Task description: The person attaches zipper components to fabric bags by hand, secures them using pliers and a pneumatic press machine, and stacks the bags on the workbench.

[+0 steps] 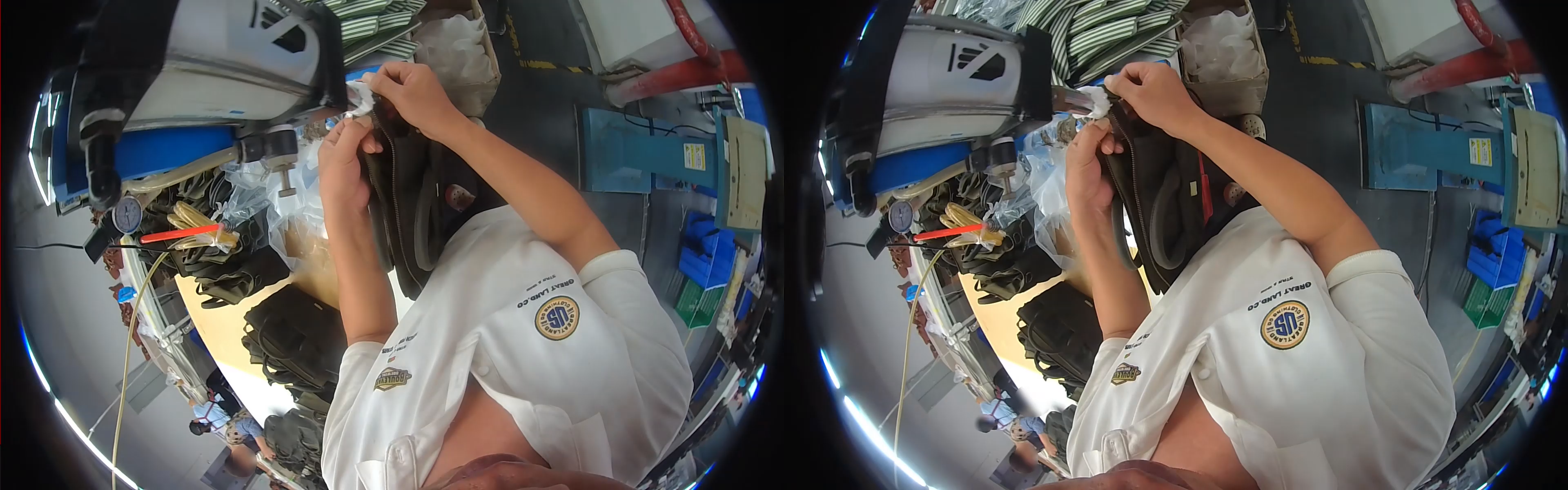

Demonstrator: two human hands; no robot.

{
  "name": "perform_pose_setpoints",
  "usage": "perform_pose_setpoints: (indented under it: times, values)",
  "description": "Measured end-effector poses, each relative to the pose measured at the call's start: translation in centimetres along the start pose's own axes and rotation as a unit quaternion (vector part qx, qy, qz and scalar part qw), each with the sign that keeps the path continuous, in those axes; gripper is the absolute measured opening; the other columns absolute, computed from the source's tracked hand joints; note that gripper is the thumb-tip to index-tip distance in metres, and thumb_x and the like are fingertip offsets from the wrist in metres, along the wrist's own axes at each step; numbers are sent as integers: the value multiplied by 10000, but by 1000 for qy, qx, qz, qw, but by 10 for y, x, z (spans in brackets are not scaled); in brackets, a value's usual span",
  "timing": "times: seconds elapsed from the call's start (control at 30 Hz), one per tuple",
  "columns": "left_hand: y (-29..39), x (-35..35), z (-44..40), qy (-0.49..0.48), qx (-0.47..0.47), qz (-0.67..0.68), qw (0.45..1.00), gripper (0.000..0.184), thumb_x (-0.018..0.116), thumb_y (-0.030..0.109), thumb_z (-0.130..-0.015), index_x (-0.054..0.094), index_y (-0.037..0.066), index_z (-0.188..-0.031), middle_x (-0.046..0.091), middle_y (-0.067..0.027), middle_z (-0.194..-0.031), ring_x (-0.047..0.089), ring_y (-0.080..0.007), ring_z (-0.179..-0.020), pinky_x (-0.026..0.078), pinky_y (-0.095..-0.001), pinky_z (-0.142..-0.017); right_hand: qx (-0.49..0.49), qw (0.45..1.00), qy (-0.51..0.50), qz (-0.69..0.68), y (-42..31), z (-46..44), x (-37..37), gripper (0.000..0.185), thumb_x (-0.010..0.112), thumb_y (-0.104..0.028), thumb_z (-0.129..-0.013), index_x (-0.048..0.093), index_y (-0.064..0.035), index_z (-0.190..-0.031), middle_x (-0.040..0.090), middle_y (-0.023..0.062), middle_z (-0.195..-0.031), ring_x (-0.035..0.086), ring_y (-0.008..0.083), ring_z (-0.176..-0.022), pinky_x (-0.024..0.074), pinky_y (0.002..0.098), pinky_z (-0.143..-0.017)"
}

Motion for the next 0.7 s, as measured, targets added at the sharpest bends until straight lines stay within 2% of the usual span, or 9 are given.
perform_pose_setpoints:
  times: [0.1, 0.2, 0.37, 0.5, 0.6, 0.7]
  values:
    - [-1, -1, 1, -1, -7, 15, 1000, 124, 631, 77, -857, 588, 48, -745, 563, -25, -656, 530, -124, -645, 422, -249, -668, 6, 1000, -2, -10, -2, 0, 1, 272, 669, -253, -932, 636, -51, -754, 557, -30, -628, 507, 39, -565, 403, 221, -501]
    - [-1, -1, 1, -5, -11, 9, 1000, 129, 629, 80, -863, 587, 49, -744, 567, -27, -655, 530, -122, -645, 420, -250, -665, 5, 1000, -17, -7, 2, -3, -2, 295, 668, -265, -931, 648, -22, -765, 605, 3, -622, 559, 59, -557, 444, 233, -518]
    - [-1, -1, 3, -25, 0, 16, 1000, 152, 638, 109, -884, 586, 52, -752, 570, -19, -659, 522, -102, -643, 408, -231, -663, 29, 997, -41, -53, 0, -1, -3, 247, 641, -246, -951, 632, -51, -799, 568, -30, -679, 525, 46, -612, 427, 216, -567]
    - [2, 4, 23, -21, 28, -66, 997, 126, 655, 117, -892, 610, 45, -798, 586, 0, -686, 525, -68, -652, 392, -207, -649, 29, 998, -1, -48, -22, 30, -6, 217, 616, -245, -968, 620, -58, -857, 554, -42, -749, 511, 35, -694, 421, 206, -630]
    - [1, 13, 53, -11, 65, -126, 990, 95, 680, 103, -885, 641, 21, -861, 605, 18, -711, 533, -45, -661, 396, -200, -624, -15, 1000, 9, 14, -33, 59, -18, 244, 616, -258, -973, 633, -28, -892, 568, -37, -740, 541, 34, -688, 451, 205, -633]
    - [1, 20, 85, 5, 102, -202, 974, 73, 678, 72, -885, 644, 8, -893, 619, 12, -748, 551, -53, -694, 417, -205, -650, -59, 998, -17, 23, -41, 82, -22, 249, 604, -262, -986, 622, -26, -909, 545, -49, -734, 513, 23, -684, 446, 198, -644]
Point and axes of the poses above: each hand's wrist, its own z-axis away from the middle knuckle, its own x-axis out of the palm, y = z × x, the point moved 2 cm from there along -z, towards the middle knuckle
